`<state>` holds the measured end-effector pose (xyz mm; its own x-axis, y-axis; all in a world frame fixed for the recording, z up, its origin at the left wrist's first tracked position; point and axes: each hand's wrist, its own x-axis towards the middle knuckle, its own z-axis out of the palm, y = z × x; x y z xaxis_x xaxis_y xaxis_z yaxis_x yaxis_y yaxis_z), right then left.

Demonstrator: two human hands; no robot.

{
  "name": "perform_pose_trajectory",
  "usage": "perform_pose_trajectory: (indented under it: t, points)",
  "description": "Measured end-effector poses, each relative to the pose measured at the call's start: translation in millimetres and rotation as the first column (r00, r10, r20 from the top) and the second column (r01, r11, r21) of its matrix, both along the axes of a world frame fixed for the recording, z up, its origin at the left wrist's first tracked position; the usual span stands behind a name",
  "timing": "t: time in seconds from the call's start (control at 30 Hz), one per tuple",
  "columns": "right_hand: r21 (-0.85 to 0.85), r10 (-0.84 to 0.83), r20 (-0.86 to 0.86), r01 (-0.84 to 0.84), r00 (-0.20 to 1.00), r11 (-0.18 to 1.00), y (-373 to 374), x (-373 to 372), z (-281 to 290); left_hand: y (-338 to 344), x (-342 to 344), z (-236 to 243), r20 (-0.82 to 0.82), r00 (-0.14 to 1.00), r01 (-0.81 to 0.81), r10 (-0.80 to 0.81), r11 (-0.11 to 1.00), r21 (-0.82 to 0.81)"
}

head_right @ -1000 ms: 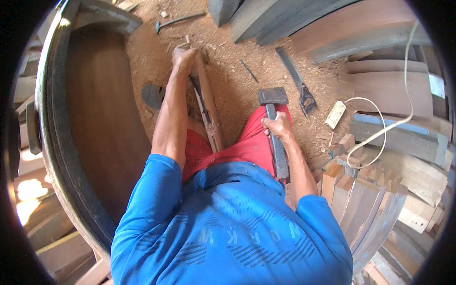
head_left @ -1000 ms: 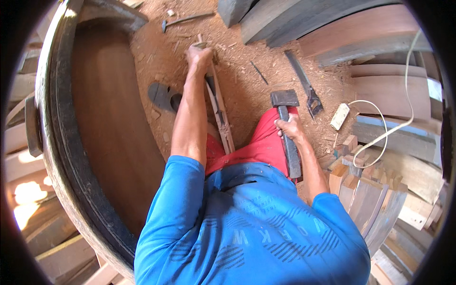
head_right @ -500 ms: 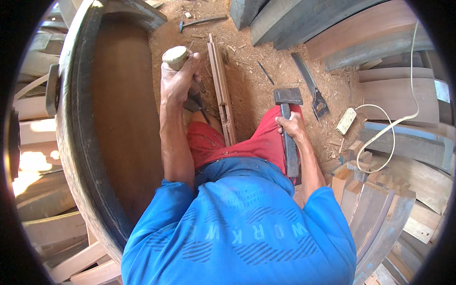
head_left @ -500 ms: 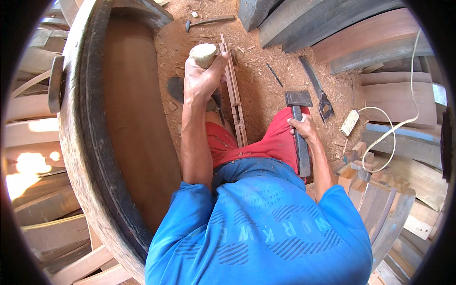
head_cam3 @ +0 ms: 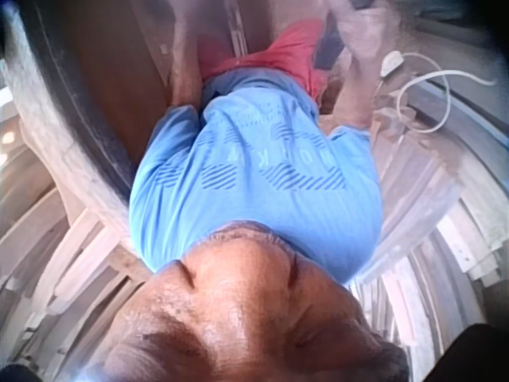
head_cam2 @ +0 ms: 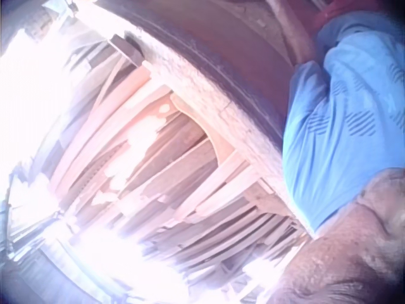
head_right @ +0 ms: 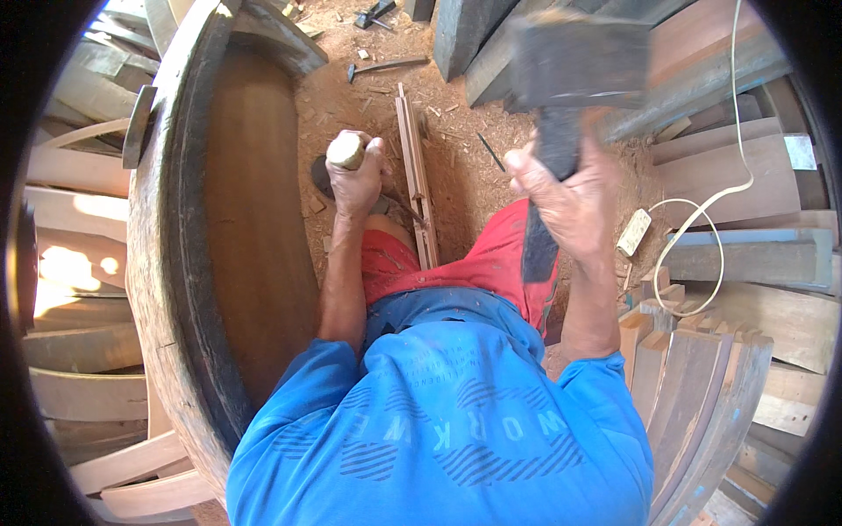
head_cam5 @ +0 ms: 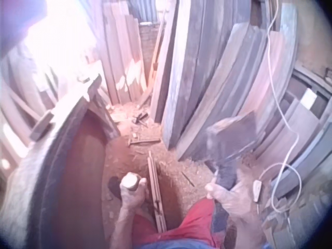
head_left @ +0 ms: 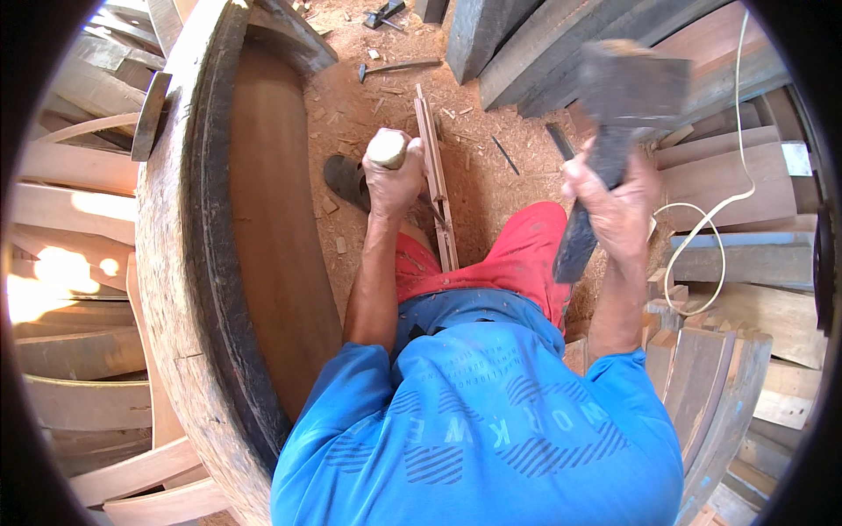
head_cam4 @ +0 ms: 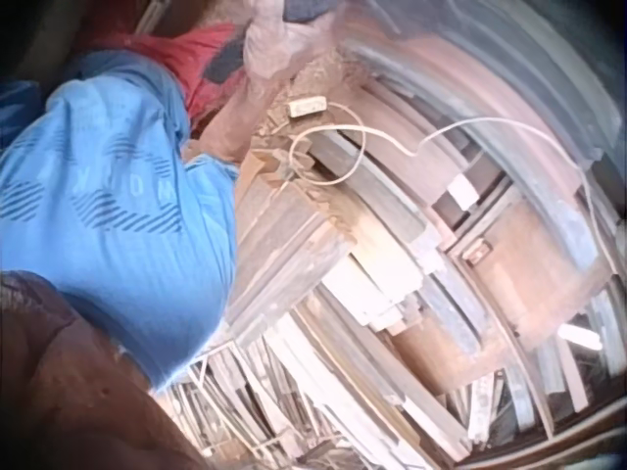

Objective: The person uses a hammer to strike a chisel, carving a groove into a piece of wood. They handle the wood piece by hand, clearing away shavings as they work.

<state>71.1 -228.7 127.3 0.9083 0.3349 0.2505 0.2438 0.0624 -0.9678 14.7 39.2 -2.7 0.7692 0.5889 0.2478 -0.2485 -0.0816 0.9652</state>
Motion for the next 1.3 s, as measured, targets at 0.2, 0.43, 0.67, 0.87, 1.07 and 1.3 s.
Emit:
perform_pose_trajectory:
  t: [0.2, 0.43, 0.67, 0.87, 1.07, 1.3]
  points:
    - [0.454, -0.206, 0.377, 0.013, 0.903, 0.891, 1.1, 3.4, 75.2, -41.2, -9.2, -7.2, 0.167, 0.977, 0.076, -0.132, 0.949, 0.306]
    - [-0.705, 0.453, 0.56, 0.113, 0.694, 0.7, 17.2, -11.0, 3.0, -51.8, -15.6, 5.2, 0.244, 0.965, -0.009, -0.092, 0.924, 0.382]
    - [-0.479, 0.208, 0.402, 0.011, 0.892, 0.877, 4.4, -7.1, 43.3, -50.2, -42.5, -21.7, -0.08, 0.957, 0.289, -0.278, 0.919, 0.266]
    - [0.541, -0.478, 0.547, 0.145, 0.688, 0.828, -11.0, -2.7, 172.7, -35.3, -36.3, -5.4, -0.156, 0.865, 0.499, -0.477, 0.849, 0.174]
    - [-0.459, 0.291, 0.644, 0.052, 0.707, 0.887, 6.2, -31.9, 30.0, -32.2, -44.1, -26.6, -0.082, 0.915, 0.394, -0.395, 0.833, 0.388]
    - [-0.688, 0.256, 0.19, -0.057, 0.948, 0.723, -22.9, -23.7, -36.9, -60.5, -58.3, -25.5, -0.024, 0.954, 0.299, -0.298, 0.946, 0.123]
